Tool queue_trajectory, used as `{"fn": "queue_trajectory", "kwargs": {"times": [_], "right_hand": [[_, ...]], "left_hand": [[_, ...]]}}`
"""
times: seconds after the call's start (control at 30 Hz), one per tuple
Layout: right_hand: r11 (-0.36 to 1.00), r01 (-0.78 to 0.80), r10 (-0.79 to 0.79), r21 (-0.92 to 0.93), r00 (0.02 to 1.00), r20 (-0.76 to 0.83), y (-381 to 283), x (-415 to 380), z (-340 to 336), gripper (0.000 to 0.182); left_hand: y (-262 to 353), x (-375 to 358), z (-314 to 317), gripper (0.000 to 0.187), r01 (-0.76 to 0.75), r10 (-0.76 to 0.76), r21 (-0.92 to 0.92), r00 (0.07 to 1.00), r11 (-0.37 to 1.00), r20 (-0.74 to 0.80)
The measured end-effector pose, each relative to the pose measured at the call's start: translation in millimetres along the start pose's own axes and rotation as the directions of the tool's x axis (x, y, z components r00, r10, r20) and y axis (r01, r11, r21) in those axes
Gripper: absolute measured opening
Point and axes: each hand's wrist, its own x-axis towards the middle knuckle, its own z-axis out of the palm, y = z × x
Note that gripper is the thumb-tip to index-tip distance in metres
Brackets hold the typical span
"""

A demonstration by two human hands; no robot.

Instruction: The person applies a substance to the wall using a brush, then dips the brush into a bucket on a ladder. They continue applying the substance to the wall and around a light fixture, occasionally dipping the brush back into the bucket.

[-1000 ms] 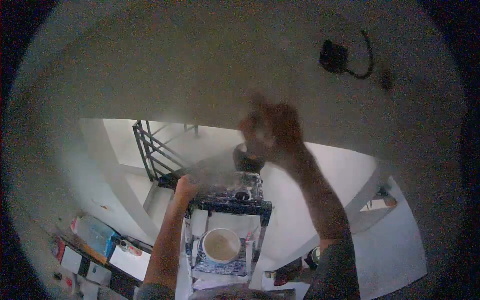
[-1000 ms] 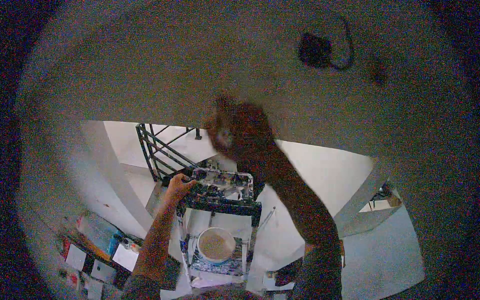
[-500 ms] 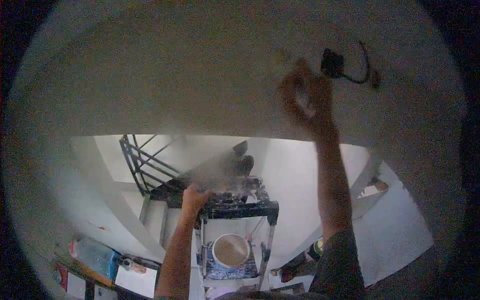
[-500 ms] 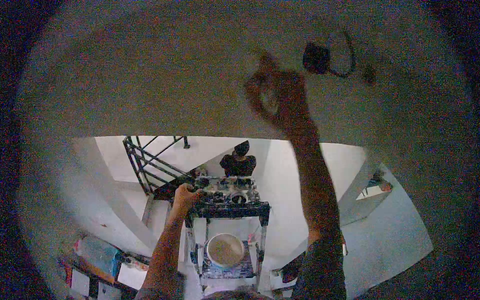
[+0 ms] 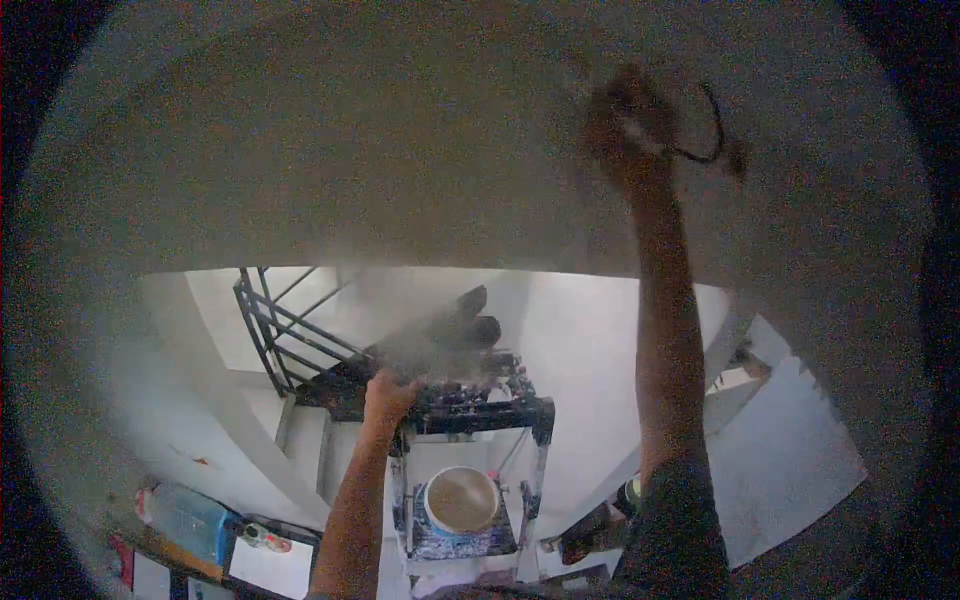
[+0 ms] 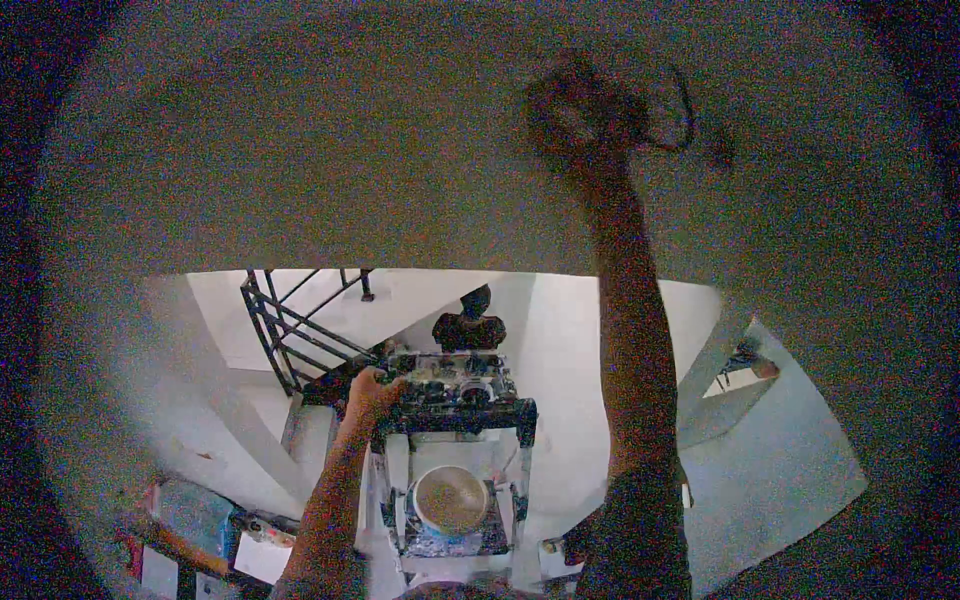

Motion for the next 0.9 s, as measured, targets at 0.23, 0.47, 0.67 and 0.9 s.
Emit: {"fn": "queue_trajectory", "kwargs": {"times": [0.23, 0.47, 0.67, 0.9], "right_hand": [[0.839, 0.433, -0.224, -0.329, 0.827, 0.517, -6, -38, -17, 0.017], [0.727, -0.641, 0.607, 0.244, 0.767, 0.208, 8, 9, -21, 0.016], [0.981, -0.102, 0.186, -0.167, 0.753, 0.631, -29, -48, -25, 0.02], [0.771, -0.618, 0.519, 0.157, 0.751, 0.409, -60, 21, -23, 0.011]], "left_hand": [[5, -3, 2, 0.051, -0.041, 0.049, 0.093, 0.995, 0.995, -0.092], [0, 5, 9, 0.045, 0.031, -0.033, 0.132, 0.999, 0.991, 0.011], [-9, 1, 32, 0.046, -0.236, 0.231, -0.008, 0.959, 0.972, -0.162], [-32, 5, 33, 0.035, -0.491, 0.495, 0.077, 0.841, 0.868, -0.216]]}}
